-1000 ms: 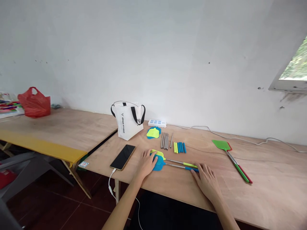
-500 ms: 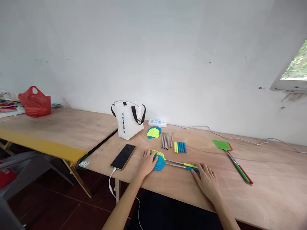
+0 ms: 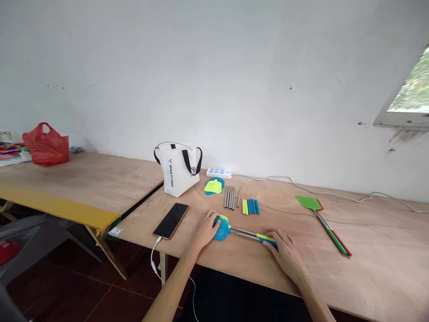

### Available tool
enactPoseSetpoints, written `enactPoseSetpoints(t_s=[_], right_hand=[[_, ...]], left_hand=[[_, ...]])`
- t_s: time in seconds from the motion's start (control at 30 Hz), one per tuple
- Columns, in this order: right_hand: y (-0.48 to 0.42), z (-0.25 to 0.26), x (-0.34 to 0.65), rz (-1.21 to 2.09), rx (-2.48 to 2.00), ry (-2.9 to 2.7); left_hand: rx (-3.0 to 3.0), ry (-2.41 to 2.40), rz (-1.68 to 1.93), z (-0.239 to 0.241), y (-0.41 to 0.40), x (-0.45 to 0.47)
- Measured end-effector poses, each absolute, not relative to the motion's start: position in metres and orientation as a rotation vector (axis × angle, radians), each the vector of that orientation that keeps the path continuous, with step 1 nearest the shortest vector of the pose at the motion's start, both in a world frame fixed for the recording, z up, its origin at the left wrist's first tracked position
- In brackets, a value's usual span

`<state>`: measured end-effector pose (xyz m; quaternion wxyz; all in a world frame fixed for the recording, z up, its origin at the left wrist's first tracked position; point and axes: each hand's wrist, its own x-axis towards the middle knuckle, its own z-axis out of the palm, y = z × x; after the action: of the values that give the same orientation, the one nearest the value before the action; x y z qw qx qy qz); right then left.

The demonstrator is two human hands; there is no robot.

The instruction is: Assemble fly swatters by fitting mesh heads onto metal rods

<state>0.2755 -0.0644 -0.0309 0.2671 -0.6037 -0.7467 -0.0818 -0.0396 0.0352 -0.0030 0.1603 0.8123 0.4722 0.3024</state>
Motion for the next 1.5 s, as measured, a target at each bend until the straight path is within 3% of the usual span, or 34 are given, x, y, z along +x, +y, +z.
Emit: enactPoseSetpoints(t_s=[0.43,0.8,1.13,1.5], right_hand=[[-0.070,-0.023,0.257,-0.210,-1.559,-2.143],[-0.067,-0.036,0.225,-0.476,-1.594,-1.986],[-0.072,-0.027,0.226,-0.379,-1.654,-2.083],[-0.086,-0.012,0.205,-0.057,-1.687,-2.176]], left_hand=[[2.307,1.392,0.814,-0.003,0.035,-0.039],[2.292,1.235,0.916,-0.004,0.036,-0.044],[2.309,1.149,0.914,0.002,0.033,-0.043],[2.354,0.994,0.730,0.014,0.025,-0.039]])
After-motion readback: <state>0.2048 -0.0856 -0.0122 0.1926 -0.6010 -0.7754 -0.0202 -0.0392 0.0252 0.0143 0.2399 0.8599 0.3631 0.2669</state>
